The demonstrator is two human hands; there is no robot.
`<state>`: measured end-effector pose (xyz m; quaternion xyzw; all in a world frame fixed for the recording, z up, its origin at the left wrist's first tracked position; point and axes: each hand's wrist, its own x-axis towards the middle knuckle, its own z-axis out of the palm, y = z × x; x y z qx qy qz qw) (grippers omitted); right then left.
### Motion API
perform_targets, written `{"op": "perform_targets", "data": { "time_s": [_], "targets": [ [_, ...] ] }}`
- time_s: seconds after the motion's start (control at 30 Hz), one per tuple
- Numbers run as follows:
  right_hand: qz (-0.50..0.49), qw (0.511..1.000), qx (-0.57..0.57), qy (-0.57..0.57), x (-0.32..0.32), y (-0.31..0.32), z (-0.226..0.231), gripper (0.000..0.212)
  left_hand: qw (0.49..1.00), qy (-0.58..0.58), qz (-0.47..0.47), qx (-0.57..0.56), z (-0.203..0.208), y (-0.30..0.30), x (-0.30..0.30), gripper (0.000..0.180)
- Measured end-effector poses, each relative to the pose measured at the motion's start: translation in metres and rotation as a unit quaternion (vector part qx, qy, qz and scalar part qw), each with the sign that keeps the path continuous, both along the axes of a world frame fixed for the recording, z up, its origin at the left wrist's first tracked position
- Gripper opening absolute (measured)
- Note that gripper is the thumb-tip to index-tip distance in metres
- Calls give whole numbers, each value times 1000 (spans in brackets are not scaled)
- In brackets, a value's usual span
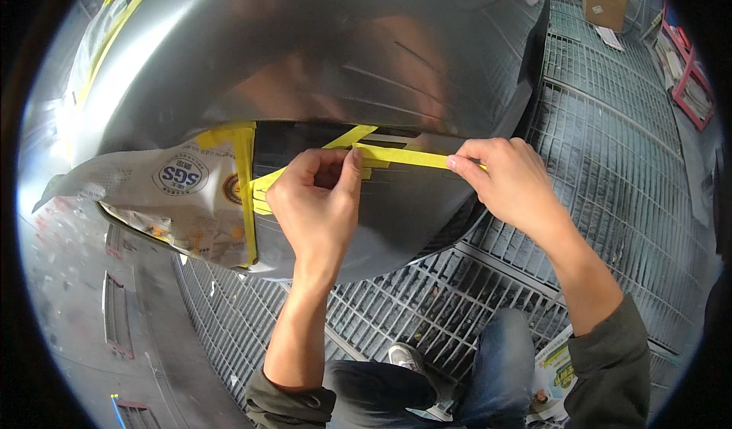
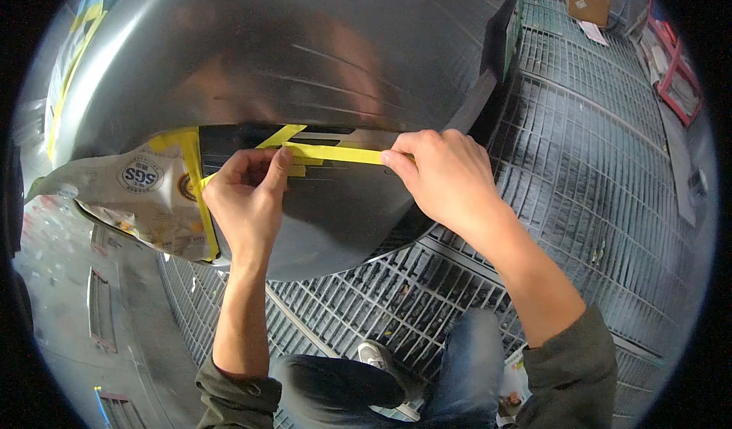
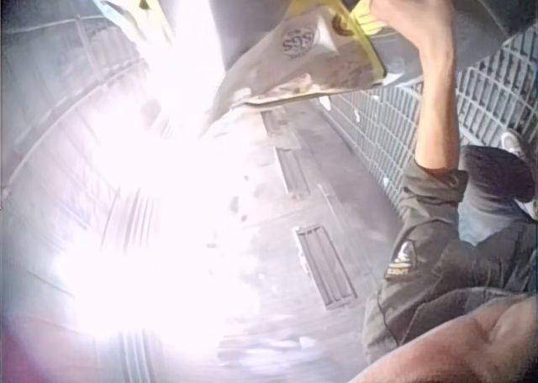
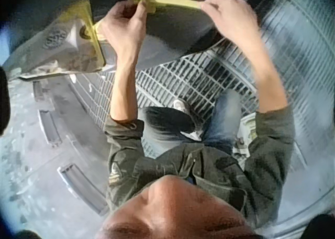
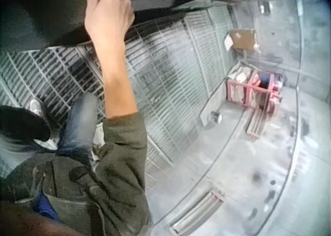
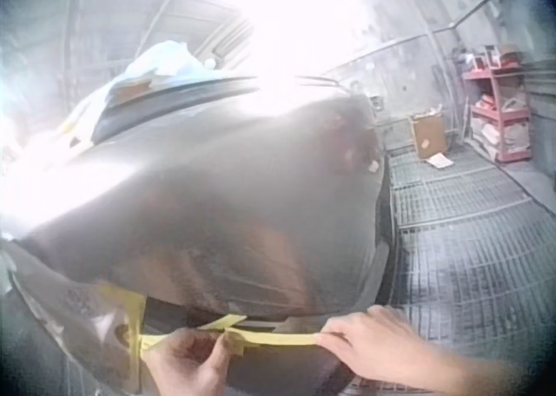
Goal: The person applies multiple strips of yellow masking tape to the lower edge of a car bumper. They then use a small metal scraper to press the tape edges firmly against the curved surface.
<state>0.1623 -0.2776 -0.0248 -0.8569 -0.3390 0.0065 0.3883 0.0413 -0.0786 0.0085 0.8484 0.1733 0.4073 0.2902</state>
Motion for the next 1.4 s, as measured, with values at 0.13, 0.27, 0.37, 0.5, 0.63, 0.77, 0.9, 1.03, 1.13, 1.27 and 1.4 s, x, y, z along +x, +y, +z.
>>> {"op": "perform_targets", "data": {
  "time_s": [0.13,0.27,0.37,0.5,0.63,0.77,0.9,1.03,1.13,1.27,1.4],
  "targets": [
    [-25,999,-1,-23,5,9,-5,28,1000,-16,8,12,-2,-2,3,17],
    [-27,998,34,-38,9,13,-13,33,999,-24,10,26,-6,-1,4,17],
    [-31,997,37,-58,9,16,-15,33,999,-32,4,38,-8,1,4,20],
    [-38,998,24,-54,10,17,-13,31,998,-50,-4,37,-10,0,7,15],
    [-49,998,11,-47,8,18,-8,28,997,-44,3,66,-8,2,6,15],
    [-53,997,4,-57,9,20,-6,28,996,-3,24,91,-1,3,5,18],
    [-59,997,0,-50,9,19,-5,27,990,67,71,104,14,7,-1,23],
    [-60,997,6,-49,6,21,-5,27,910,-56,-7,411,-1,29,-6,14],
    [-62,997,6,-47,6,21,-5,26,856,-21,-43,515,1,39,-9,33],
    [-56,998,4,-43,8,21,-6,26,828,31,-57,557,8,44,-12,46],
    [-59,997,0,-56,7,22,-7,26,819,47,-75,568,10,44,-10,53]
  ]
}}
